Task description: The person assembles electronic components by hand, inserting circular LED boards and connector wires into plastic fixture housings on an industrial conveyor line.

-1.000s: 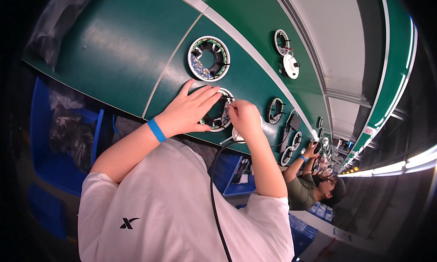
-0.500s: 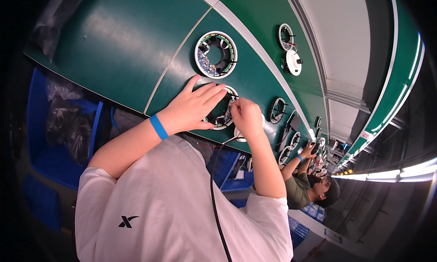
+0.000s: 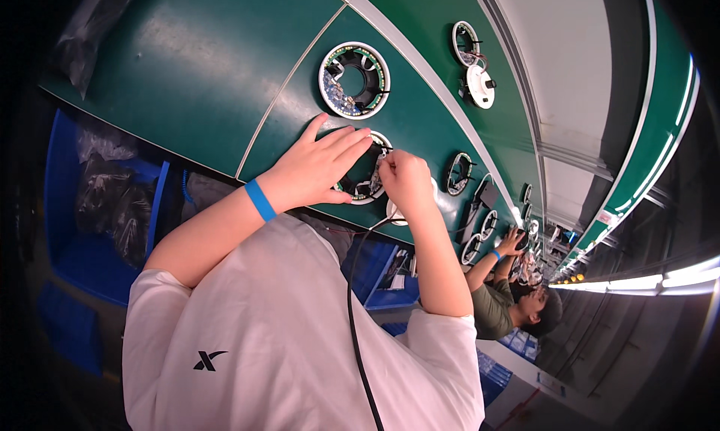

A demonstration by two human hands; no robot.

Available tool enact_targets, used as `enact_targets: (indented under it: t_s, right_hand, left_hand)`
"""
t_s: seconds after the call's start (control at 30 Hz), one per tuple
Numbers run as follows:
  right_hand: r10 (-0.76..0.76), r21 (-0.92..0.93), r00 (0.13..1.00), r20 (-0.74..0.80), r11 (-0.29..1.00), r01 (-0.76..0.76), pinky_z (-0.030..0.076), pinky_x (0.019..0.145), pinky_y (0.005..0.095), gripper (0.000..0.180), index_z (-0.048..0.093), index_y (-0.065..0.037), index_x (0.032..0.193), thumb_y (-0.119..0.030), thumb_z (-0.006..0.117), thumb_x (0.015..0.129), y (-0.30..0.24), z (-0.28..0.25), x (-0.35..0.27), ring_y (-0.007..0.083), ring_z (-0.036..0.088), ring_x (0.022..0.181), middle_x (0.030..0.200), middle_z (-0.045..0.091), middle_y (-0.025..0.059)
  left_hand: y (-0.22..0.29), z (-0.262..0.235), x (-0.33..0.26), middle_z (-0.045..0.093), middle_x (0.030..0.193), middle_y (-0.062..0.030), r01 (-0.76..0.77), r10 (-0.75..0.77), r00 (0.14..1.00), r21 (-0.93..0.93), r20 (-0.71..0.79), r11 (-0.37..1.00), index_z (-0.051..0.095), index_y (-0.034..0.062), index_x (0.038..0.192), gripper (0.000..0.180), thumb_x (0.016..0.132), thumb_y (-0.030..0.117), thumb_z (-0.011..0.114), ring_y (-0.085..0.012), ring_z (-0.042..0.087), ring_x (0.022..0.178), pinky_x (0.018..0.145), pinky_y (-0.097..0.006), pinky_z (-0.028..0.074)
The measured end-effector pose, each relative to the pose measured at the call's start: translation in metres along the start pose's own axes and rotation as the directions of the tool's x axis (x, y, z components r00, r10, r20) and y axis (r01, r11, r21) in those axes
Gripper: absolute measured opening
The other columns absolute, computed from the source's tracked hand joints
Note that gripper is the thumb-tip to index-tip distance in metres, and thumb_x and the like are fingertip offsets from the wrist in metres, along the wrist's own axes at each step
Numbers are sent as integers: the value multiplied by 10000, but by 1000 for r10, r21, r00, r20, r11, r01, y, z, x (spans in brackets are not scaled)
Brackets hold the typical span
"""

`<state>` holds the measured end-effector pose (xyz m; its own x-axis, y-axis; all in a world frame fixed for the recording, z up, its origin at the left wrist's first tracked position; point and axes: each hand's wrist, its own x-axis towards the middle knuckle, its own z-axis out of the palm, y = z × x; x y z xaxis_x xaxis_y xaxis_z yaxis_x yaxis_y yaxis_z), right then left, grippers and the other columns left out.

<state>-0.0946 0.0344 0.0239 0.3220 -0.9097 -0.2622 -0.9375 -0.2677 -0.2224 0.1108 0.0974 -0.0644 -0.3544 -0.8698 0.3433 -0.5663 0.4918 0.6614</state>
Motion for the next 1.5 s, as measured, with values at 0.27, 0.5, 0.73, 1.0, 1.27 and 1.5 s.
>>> enact_targets:
  t_s: [0.27, 0.5, 0.73, 1.0, 1.27, 1.5]
  right_hand:
    - [191, -2, 965, 178, 981, -194, 533, 628, 423, 190, 704, 20, 777, -156, 740, 838, -4, -18, 10, 344, 684, 631, 685, 674, 201]
    - [111, 34, 986, 121, 993, -116, 509, 600, 409, 205, 699, 31, 783, -159, 750, 841, 7, -6, 10, 301, 646, 586, 657, 657, 186]
    - [-11, 273, 989, -148, 961, 51, 558, 697, 338, 189, 753, 9, 1079, -97, 705, 930, 34, -41, -9, 219, 717, 752, 873, 756, 151]
    - [-458, 66, 888, -30, 886, 459, 609, 735, 378, 205, 756, -30, 1021, -6, 756, 818, -1, -58, -79, 297, 747, 893, 1131, 744, 113]
    - [-396, 73, 918, 36, 917, 393, 574, 750, 405, 139, 740, -12, 1020, -14, 712, 884, 22, -32, -86, 330, 710, 819, 967, 712, 140]
    - [-193, 514, 981, 24, 844, 153, 610, 801, 337, 200, 720, 46, 1060, 78, 624, 887, 32, -26, -78, 256, 737, 926, 1043, 724, 142]
  left_hand:
    - [-1, 0, 1, 468, 1563, -101, 7, -7, 1000, 21, 18, 1000, 409, 31, 1530, 1045, 721, 519, 854, -256, 477, 1420, 1223, -589, 235]
    - [0, -1, 1, 478, 1552, -95, -13, 13, 1000, 35, 7, 999, 421, 35, 1517, 1029, 721, 522, 854, -244, 473, 1422, 1220, -586, 243]
    - [2, 2, -1, 470, 1554, -93, -5, 5, 1000, 37, -12, 999, 433, 45, 1506, 1019, 711, 517, 861, -237, 474, 1419, 1224, -584, 242]
    - [2, 2, -2, 468, 1556, -81, 0, 0, 1000, 50, -7, 999, 443, 59, 1502, 1002, 707, 496, 869, -223, 469, 1426, 1225, -567, 250]
    - [1, 3, -1, 464, 1560, -76, -5, 6, 1000, 55, -13, 998, 426, 56, 1511, 1014, 708, 488, 871, -218, 469, 1426, 1229, -561, 247]
    - [1, 2, -2, 459, 1565, -74, 0, 1, 1000, 27, -17, 1000, 424, 65, 1510, 1007, 704, 462, 879, -226, 472, 1424, 1233, -561, 242]
